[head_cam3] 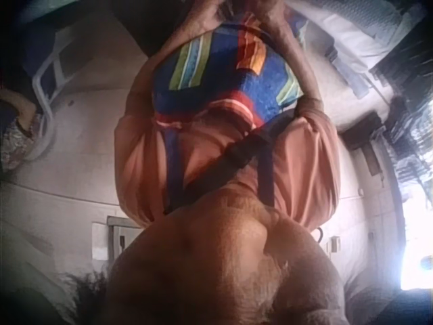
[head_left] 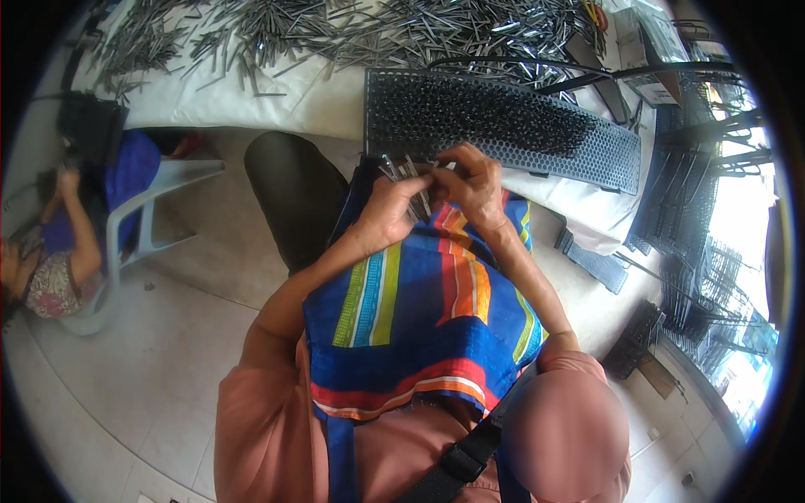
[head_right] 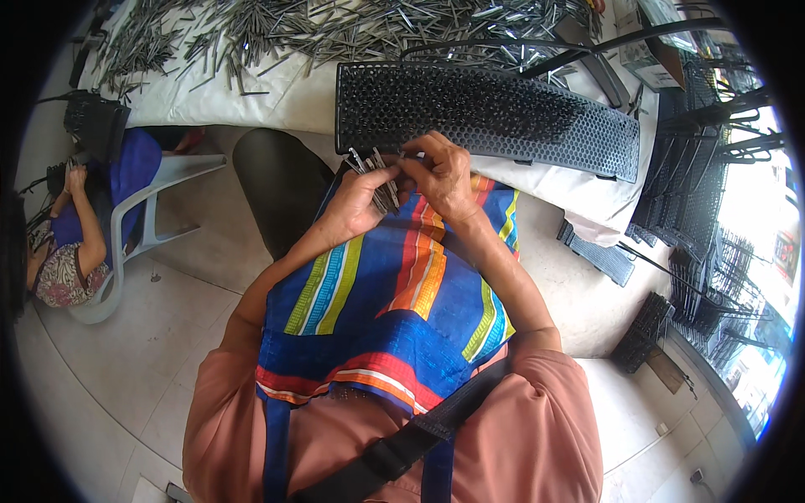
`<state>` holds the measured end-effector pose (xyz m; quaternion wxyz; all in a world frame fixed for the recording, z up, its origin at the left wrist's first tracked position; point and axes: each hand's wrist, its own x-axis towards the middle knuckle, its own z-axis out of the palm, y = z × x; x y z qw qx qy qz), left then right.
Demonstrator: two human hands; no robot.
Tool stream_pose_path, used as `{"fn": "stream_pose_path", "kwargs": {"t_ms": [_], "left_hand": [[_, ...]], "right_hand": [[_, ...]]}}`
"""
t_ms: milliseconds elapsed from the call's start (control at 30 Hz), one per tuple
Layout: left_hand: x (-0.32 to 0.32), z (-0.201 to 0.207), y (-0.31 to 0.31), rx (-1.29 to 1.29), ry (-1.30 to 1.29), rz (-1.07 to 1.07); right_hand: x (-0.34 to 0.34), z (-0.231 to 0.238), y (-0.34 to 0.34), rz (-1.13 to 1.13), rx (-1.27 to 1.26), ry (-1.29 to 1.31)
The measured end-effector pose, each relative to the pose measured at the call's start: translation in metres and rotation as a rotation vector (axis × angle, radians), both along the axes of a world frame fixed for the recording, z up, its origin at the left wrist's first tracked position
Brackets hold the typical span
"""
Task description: Assembling small metal decorative components into a perforated metal base.
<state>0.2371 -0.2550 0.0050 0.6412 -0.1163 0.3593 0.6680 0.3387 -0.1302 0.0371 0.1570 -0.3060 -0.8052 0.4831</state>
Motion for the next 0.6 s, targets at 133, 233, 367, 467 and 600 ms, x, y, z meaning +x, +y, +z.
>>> {"fn": "stream_pose_path", "kwargs": {"t_ms": [133, 233, 367, 467, 600], "left_hand": [[-0.002, 0.009, -0.001, -0.092, 0.081, -0.008], [-0.002, 0.008, -0.012, -0.088, 0.307, -0.107], [-0.001, 0.001, -0.027, -0.083, 0.514, -0.572], [0.003, -0.002, -0.029, 0.029, 0.664, -0.583], [0.001, 0.001, -0.029, -0.017, 0.679, -0.501]], "right_hand": [[0.0, -0.014, 0.003, -0.345, -0.509, 0.252], [-0.002, -0.01, 0.014, -0.387, -0.225, 0.333], [-0.004, -0.008, 0.021, -0.339, 0.032, 0.211], [-0.004, -0.011, 0.02, -0.246, 0.3, 0.106], [-0.007, -0.012, 0.015, -0.112, 0.611, 0.099]]}}
